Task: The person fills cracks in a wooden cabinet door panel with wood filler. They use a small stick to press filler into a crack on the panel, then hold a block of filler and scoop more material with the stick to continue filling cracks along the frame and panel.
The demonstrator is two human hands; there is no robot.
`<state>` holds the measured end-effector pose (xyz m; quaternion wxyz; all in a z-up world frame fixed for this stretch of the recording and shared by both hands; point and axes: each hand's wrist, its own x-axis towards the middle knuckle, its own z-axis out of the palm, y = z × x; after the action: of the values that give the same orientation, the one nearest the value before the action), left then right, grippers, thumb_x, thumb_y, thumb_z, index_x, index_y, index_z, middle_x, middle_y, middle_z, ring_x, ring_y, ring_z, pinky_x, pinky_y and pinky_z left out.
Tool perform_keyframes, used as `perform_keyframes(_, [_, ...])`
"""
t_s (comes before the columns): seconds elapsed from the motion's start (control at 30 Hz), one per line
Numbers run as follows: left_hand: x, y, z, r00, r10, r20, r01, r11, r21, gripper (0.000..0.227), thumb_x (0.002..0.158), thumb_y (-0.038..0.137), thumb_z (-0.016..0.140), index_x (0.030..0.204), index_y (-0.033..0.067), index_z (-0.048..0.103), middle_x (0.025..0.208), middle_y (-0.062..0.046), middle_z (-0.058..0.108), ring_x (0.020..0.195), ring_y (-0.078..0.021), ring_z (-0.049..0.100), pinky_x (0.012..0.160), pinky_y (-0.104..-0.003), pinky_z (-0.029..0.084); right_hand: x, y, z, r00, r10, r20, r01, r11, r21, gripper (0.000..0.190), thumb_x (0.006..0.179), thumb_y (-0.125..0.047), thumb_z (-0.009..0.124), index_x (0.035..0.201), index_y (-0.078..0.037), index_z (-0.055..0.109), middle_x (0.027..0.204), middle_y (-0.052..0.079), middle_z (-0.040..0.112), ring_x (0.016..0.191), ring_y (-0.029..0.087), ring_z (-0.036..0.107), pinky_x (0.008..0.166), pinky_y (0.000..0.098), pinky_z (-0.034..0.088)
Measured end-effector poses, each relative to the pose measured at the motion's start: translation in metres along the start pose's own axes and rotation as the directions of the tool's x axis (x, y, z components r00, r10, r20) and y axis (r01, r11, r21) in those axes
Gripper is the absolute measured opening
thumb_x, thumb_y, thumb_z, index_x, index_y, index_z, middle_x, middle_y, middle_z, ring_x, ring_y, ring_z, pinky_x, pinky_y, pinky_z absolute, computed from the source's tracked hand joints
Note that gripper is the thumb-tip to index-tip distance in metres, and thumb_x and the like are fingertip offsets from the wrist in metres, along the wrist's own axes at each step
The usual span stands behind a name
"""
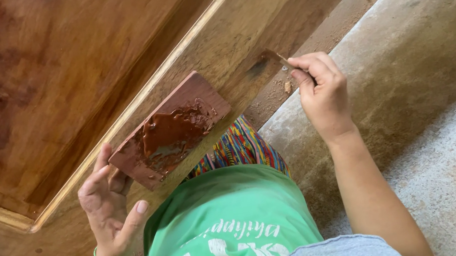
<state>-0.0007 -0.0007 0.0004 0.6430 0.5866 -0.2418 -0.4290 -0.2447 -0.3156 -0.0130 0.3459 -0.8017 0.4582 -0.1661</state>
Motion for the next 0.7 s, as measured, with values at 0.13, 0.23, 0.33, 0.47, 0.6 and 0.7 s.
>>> perform_keyframes(0.13, [-0.001,-0.002,-0.002,1.0,-0.004,-0.004,0.004,1.0,0.008,0.069,0.092,0.007,0.068,0.151,0.0179,0.034,0.177,-0.02,0.019,0.158,-0.0347,0.035,0.131,-0.051,0.031,0.0,-0.003,0.0,0.998,-0.07,0.004,0.07,0.997,-0.018,0.016,0.096,0.005,0.072,0.111,-0.001,0.072,0.108,0.014,0.07,0.098,0.026,0.069,0.084,0.0348,0.057])
perform_keyframes(0.23, [-0.001,-0.001,-0.001,1.0,-0.005,-0.009,0.005,1.0,0.027,0.069,0.092,0.007,0.068,0.151,0.0173,0.034,0.177,-0.02,0.02,0.159,-0.0348,0.034,0.132,-0.051,0.03,0.001,-0.003,0.0,0.999,-0.044,-0.029,0.042,0.997,-0.065,0.017,0.098,0.006,0.07,0.113,-0.001,0.072,0.109,0.013,0.07,0.099,0.026,0.069,0.085,0.034,0.058])
perform_keyframes(0.33, [-0.001,-0.002,0.0,1.0,0.009,-0.003,-0.009,1.0,0.008,0.068,0.093,0.008,0.068,0.151,0.0175,0.034,0.177,-0.02,0.019,0.159,-0.0345,0.035,0.132,-0.051,0.031,-0.001,-0.009,0.002,0.995,-0.097,0.002,0.097,0.993,-0.069,0.015,0.097,0.004,0.072,0.111,-0.001,0.073,0.108,0.013,0.07,0.097,0.025,0.069,0.083,0.0337,0.057])
perform_keyframes(0.47, [-0.002,-0.002,-0.002,1.0,0.011,-0.004,-0.011,1.0,0.005,0.069,0.092,0.008,0.069,0.151,0.0175,0.034,0.177,-0.02,0.019,0.158,-0.0347,0.036,0.131,-0.05,0.031,-0.001,-0.004,0.002,0.997,-0.083,-0.001,0.083,0.996,-0.026,0.016,0.097,0.004,0.072,0.112,-0.001,0.072,0.108,0.013,0.07,0.098,0.025,0.07,0.085,0.0348,0.058])
perform_keyframes(0.6, [-0.003,-0.003,-0.001,1.0,0.0,-0.005,0.0,1.0,0.008,0.068,0.092,0.008,0.069,0.151,0.0174,0.034,0.177,-0.02,0.019,0.158,-0.0348,0.036,0.13,-0.05,0.032,-0.009,-0.008,0.005,0.997,0.057,-0.051,-0.06,0.997,-0.053,0.015,0.099,0.002,0.069,0.112,-0.002,0.072,0.11,0.013,0.069,0.093,0.024,0.069,0.076,0.0334,0.058])
perform_keyframes(0.7, [-0.003,-0.002,-0.001,1.0,-0.004,-0.01,0.004,1.0,0.005,0.068,0.093,0.009,0.069,0.15,0.0175,0.034,0.177,-0.02,0.019,0.158,-0.0345,0.035,0.131,-0.05,0.032,-0.016,-0.014,0.008,0.999,-0.011,-0.053,0.007,0.998,-0.067,0.013,0.098,0.003,0.07,0.111,0.001,0.07,0.107,0.014,0.069,0.093,0.025,0.069,0.081,0.0349,0.057])
